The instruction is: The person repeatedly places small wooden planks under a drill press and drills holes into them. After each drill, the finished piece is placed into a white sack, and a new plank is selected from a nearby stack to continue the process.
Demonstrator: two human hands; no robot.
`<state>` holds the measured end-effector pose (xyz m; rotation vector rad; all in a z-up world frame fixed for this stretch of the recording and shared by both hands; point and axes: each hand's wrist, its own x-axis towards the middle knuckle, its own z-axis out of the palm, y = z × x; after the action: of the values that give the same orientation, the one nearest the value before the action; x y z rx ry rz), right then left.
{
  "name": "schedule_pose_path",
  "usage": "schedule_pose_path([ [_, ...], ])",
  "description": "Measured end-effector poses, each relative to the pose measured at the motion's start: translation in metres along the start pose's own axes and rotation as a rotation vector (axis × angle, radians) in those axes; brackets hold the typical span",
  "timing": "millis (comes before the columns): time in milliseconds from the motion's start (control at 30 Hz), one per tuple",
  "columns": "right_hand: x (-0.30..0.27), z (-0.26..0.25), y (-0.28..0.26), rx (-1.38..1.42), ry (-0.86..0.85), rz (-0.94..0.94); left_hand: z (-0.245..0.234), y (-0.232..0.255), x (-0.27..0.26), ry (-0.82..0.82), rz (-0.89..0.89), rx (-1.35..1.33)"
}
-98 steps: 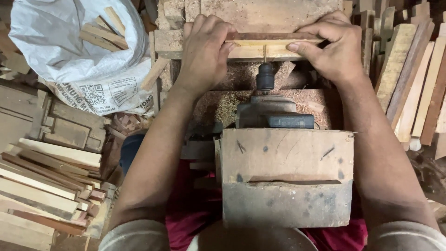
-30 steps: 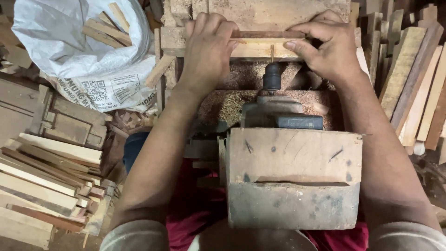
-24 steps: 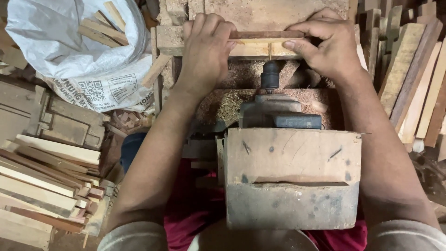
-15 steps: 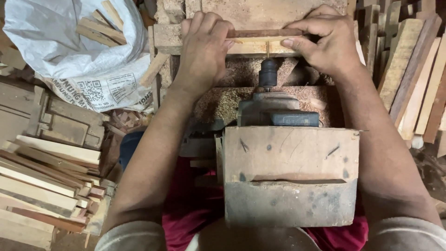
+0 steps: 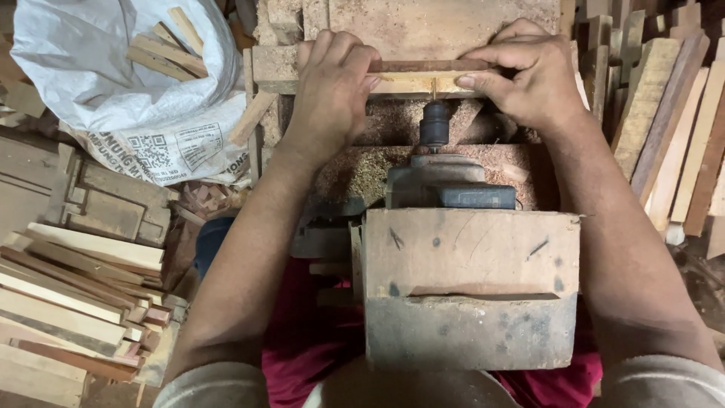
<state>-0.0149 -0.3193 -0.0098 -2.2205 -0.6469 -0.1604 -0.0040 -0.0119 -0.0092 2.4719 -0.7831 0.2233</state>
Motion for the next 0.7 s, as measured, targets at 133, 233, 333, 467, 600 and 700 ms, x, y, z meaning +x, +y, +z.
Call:
schedule_pose_path([
  [133, 0.005, 0.000, -0.009, 0.026, 0.020, 0.021, 0.005, -0.003, 0.002, 0.007, -0.013, 0.009],
  [233, 0.003, 0.001, -0.017, -0.036, 0.037, -0.004, 0.005, 0.001, -0.001, 0.097, 0.015, 0.079],
  [333, 0.009, 0.004, -0.009, -0.010, 0.043, -0.036, -0.004, 0.006, 0.006, 0.024, -0.052, 0.224],
  [467, 0.005, 0.005, -0.009, 0.018, 0.042, 0.009, 0.005, 0.014, 0.011, 0.141, 0.075, 0.220],
  [600, 0.005, 0.007, -0.009, 0.017, 0.058, -0.017, 0.000, 0.015, 0.008, 0.123, 0.034, 0.268],
  [700, 0.007, 0.008, -0.009, 0.000, 0.081, -0.046, 0.000, 0.013, 0.006, 0.151, 0.058, 0.271],
])
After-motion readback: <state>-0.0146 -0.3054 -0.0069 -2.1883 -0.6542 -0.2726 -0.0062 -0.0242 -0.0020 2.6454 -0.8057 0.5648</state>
